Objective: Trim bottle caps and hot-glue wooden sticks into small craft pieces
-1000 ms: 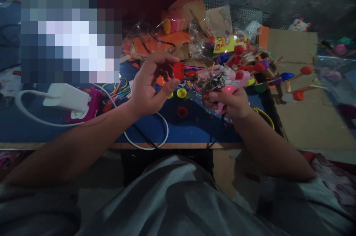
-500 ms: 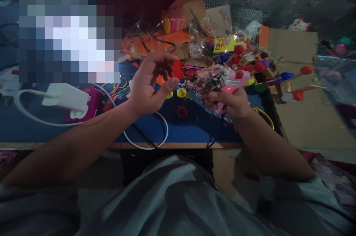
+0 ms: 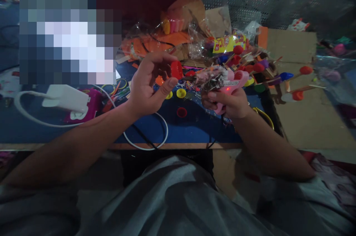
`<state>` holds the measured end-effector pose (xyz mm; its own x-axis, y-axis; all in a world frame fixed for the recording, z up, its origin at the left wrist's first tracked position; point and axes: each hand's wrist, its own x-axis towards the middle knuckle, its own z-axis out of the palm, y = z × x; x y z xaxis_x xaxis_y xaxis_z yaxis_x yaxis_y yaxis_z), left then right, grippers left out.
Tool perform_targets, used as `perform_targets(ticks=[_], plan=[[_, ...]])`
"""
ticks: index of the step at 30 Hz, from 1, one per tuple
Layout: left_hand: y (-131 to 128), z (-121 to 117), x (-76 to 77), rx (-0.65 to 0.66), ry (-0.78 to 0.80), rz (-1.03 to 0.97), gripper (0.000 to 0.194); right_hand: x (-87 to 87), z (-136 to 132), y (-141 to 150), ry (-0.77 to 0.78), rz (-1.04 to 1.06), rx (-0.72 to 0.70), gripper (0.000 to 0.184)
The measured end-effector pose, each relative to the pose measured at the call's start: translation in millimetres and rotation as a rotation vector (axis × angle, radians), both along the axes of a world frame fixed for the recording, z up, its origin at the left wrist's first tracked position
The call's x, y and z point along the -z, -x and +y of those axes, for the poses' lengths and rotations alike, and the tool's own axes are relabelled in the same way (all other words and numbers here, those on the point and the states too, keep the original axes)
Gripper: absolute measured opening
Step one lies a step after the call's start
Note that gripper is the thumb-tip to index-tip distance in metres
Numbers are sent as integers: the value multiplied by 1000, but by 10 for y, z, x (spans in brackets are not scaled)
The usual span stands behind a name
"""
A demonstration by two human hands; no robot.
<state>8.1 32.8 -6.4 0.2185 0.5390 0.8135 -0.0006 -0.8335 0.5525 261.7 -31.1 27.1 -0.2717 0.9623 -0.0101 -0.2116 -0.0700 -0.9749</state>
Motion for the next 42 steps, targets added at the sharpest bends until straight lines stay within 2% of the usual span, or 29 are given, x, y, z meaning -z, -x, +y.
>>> perform_targets(ticks=[6,15,25,37,42], plan=[[-20,30,56,-42,10,-11,53,14,14,-1,-13,5,-17,53],[-13,54,81,-37,4,-23,56,-28,2,14,15,-15,10,53],[-13,14,22,-37,-22,-25,50,-27,11,24,22,-13,25,61],[-20,-11,-2,-40,-10,-9,52,-23,24,11,17,-10,27,58],[-29,-5,-23,-45,-58,-24,58,-47,19,22,16,2,25,56]])
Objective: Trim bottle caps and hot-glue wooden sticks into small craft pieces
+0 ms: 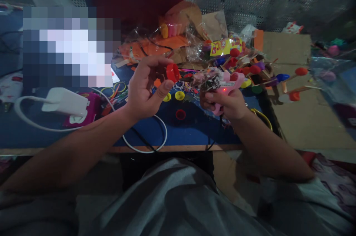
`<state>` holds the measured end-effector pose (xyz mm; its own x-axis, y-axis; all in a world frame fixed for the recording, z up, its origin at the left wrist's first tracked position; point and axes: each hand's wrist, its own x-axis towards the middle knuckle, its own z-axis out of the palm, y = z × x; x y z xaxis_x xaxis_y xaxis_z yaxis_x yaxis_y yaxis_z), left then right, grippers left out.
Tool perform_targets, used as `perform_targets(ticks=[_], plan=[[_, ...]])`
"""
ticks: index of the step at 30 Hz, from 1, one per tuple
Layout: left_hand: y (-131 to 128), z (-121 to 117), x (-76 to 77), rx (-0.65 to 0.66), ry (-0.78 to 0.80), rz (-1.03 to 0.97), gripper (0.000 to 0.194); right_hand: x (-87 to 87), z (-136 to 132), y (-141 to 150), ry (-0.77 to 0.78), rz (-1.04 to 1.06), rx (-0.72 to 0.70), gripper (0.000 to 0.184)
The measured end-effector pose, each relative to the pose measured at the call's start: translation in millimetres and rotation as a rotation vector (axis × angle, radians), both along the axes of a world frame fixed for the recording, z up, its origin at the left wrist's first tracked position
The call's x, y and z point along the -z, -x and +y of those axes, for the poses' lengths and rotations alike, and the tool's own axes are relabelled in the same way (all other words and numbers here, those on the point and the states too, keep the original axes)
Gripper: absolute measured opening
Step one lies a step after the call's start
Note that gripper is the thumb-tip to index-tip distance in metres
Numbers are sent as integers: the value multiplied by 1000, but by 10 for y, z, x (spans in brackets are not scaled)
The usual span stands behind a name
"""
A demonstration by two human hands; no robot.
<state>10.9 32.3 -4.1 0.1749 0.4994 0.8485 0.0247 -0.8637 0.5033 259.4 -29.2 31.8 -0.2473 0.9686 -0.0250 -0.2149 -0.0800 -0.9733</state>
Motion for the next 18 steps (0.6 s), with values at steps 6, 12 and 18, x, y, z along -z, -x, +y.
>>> perform_targets(ticks=[6,12,18], plan=[[-2,30,10,37,-60,-20,58,8,-1,-5,-6,-13,10,55],[14,10,33,7,15,6,62,28,3,-9,-17,-3,-2,60],[19,-19,14,44,63,-10,56,31,18,-17,-34,3,-23,59]])
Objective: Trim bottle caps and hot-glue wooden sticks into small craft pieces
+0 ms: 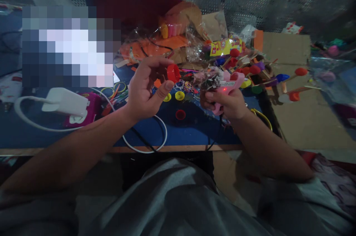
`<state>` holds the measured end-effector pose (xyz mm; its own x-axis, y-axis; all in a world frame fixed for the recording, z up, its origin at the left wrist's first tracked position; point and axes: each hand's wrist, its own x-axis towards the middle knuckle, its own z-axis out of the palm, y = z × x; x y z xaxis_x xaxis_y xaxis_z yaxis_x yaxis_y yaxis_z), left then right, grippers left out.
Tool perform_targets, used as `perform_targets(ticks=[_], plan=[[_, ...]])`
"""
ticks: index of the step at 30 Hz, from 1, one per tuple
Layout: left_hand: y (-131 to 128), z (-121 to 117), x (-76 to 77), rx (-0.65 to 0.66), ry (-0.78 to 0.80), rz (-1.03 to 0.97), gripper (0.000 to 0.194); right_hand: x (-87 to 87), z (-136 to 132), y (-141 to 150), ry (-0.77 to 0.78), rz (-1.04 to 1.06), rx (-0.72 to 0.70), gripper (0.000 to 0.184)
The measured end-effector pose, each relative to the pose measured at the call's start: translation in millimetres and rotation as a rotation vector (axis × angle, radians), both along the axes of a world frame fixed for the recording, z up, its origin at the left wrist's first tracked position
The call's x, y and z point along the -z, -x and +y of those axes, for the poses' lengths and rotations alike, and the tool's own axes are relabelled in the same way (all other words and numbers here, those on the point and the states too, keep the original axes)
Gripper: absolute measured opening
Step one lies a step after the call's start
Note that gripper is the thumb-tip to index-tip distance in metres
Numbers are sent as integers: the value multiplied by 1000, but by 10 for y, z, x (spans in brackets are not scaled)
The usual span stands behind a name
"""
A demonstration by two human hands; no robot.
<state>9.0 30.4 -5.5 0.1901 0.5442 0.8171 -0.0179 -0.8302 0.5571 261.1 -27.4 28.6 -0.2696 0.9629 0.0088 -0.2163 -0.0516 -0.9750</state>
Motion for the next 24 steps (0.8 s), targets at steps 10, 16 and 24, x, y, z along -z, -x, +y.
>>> perform_targets(ticks=[10,16,24], plan=[[15,57,32,60,-12,-20,52,1,0,-7,-5,-33,30,54],[-32,48,4,48,-112,-58,49,-33,-12,6,34,-14,40,52],[-19,49,20,69,-90,-63,49,-60,-22,34,36,-33,78,53]])
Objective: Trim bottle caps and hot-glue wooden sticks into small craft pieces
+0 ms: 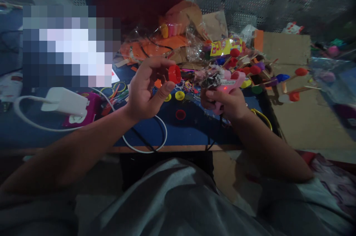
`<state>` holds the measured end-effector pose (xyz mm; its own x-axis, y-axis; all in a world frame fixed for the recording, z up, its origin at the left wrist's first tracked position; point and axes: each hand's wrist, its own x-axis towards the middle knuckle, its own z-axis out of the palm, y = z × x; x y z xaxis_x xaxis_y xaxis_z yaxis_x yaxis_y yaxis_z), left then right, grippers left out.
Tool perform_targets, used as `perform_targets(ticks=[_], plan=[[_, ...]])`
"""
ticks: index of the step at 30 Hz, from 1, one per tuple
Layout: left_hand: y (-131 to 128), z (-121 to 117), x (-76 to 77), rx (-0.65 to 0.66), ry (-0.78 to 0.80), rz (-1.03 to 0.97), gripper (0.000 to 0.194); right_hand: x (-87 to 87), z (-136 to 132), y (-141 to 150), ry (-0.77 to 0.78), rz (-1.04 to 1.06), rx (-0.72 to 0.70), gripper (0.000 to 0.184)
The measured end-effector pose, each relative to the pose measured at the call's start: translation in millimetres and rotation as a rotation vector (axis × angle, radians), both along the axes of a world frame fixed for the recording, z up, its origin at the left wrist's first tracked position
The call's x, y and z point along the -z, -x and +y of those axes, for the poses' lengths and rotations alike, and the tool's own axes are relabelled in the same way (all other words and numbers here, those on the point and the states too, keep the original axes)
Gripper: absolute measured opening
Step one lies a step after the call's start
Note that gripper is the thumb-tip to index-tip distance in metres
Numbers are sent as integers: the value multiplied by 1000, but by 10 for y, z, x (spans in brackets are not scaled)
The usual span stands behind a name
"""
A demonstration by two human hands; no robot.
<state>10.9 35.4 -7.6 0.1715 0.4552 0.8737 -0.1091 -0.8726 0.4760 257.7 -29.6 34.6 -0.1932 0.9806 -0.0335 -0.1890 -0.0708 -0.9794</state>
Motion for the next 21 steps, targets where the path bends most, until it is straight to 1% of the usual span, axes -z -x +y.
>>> perform_targets(ticks=[2,5,7,9,11,13,17,21], plan=[[14,-8,0,-1,12,12,51,-1,0,4,-1,7,11,52],[25,-4,-1,-15,66,44,46,-2,2,5,-1,24,17,52],[21,27,10,1,21,39,46,-4,4,6,-6,20,17,51],[13,72,28,22,-72,13,51,-6,4,8,-14,12,14,50],[4,104,41,28,-128,-3,55,-8,3,9,-20,9,9,50],[-1,101,39,18,-110,1,54,-7,0,11,-18,7,4,51],[-9,27,3,-27,-19,9,46,-3,-5,8,-6,12,4,52],[-13,-19,-15,-32,-8,1,45,-5,-4,-5,-9,4,-15,51]])
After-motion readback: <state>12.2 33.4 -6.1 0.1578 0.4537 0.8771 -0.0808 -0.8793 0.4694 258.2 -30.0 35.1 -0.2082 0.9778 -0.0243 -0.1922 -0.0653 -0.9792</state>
